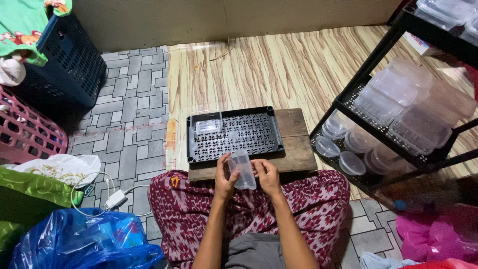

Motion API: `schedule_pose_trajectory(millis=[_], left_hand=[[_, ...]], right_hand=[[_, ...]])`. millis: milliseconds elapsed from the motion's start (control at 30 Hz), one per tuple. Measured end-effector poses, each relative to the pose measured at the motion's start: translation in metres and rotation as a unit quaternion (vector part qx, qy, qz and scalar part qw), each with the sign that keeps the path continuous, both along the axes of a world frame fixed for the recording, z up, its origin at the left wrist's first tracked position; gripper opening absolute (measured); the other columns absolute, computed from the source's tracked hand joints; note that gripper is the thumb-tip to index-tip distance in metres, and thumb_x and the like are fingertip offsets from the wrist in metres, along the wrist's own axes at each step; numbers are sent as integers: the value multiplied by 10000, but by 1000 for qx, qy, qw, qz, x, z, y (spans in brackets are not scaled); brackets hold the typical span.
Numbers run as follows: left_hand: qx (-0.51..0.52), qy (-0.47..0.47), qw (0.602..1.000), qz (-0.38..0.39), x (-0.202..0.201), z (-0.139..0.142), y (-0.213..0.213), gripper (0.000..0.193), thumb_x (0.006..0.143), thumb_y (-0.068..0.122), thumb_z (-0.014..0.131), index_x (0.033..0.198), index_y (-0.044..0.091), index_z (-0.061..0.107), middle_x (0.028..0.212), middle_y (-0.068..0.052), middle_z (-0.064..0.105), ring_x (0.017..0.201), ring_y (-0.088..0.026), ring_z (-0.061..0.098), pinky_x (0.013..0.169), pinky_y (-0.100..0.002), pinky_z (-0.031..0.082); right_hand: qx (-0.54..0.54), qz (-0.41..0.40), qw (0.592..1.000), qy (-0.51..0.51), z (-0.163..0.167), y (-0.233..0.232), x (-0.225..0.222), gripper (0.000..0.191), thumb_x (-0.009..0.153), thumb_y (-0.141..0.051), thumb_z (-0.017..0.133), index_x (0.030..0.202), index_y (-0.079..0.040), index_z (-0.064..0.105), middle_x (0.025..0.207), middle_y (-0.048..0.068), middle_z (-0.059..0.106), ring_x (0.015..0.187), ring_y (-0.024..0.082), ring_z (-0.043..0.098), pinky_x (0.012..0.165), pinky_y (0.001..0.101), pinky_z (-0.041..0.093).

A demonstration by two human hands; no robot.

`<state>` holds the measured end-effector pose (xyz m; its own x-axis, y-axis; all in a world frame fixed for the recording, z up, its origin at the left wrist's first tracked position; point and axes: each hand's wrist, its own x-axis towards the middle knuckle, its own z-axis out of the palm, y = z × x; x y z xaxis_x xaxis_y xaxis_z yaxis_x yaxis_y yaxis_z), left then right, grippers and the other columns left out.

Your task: The person sits on the floor, picks up clear plastic container bases and lids, presses each lid onto a base to close it, and stacks the closed containers on a black metal shelf. They work on one container at a time on their lap, occasionally reaching to the shelf to place finished containers.

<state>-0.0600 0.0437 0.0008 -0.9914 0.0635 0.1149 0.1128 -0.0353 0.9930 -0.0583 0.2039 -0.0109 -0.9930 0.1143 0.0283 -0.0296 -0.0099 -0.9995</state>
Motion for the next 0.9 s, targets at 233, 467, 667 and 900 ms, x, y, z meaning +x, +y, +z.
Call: schedule_pose_trajectory(millis=[233,467,667,900], left_hand=[[-142,128,977,94,9,-3,8,844,709,451,879,1383,89,522,1215,-143,573,1048,-273,639,888,-393,555],[-183,134,968,107,7,-12,11,893,653,413,921,1314,10,476,1244,-168,508,1086,-315,589,919,-411,523],[-209,133,961,126,8,-18,17,890,633,423,927,1273,0,474,1211,-178,513,1075,-335,583,927,-421,515],[-214,143,958,127,6,-22,14,844,654,395,909,1269,6,482,1209,-181,528,1114,-346,580,958,-436,502]], right_hand=[[-9,30,996,82,-8,5,5,304,955,-269,663,1114,-10,687,978,14,713,887,94,638,807,267,531],[46,-3,996,78,-25,5,1,277,965,-257,667,1099,-21,726,927,7,726,844,77,637,768,261,539],[138,-67,984,85,-23,9,1,221,929,-200,675,1052,-25,733,804,49,760,728,100,707,666,291,570],[172,-112,977,61,-25,3,-1,203,911,-193,692,1027,-30,730,741,83,746,648,137,701,621,313,559]])
